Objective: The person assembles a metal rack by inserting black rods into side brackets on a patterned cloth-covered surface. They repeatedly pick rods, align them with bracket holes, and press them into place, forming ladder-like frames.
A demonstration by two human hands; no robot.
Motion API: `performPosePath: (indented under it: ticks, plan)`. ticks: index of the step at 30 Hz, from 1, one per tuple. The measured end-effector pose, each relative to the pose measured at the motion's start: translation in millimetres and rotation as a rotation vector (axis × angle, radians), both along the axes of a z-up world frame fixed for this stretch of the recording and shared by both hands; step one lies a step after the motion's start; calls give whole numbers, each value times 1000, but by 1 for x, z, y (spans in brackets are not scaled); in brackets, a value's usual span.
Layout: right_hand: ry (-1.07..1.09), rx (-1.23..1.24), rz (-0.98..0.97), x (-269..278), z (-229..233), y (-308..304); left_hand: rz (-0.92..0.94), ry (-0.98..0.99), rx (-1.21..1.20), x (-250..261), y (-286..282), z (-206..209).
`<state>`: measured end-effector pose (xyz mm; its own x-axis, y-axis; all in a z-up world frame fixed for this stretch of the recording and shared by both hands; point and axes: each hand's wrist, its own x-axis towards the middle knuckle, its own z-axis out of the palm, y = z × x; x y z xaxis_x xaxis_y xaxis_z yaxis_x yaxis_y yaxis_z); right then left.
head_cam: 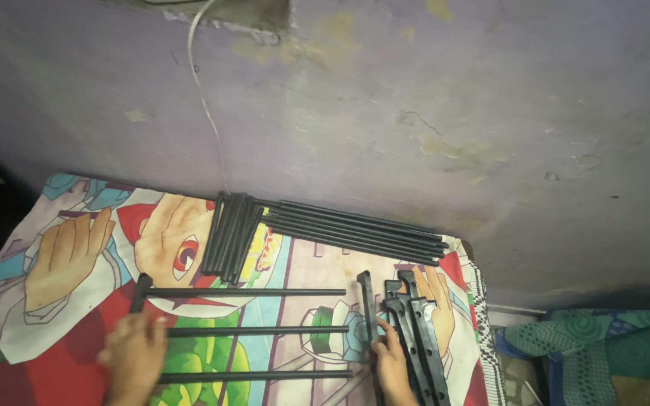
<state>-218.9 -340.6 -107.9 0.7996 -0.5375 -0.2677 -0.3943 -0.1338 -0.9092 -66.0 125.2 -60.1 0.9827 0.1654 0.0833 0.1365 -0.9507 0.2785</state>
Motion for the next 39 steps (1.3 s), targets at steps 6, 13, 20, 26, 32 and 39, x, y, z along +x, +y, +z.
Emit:
performPosePath:
  ticks: [6,13,20,26,32,39]
  plan:
    - [76,-136,48,2,-32,12,-439,128,-219,-2,-144,34]
    - [-43,-316,50,26,-43,15,-735,88,-256,-1,-254,21]
    - [-155,-183,118,45,-40,19,-711,202,-163,9,-300,10]
    - [20,600,-21,51,-13,12,-702,257,-255,8,-295,14]
    - [78,760,-123,50,11,3,-687,164,-349,8,-292,12]
    - [48,723,-130,53,9,10,-682,190,-402,10,-294,17]
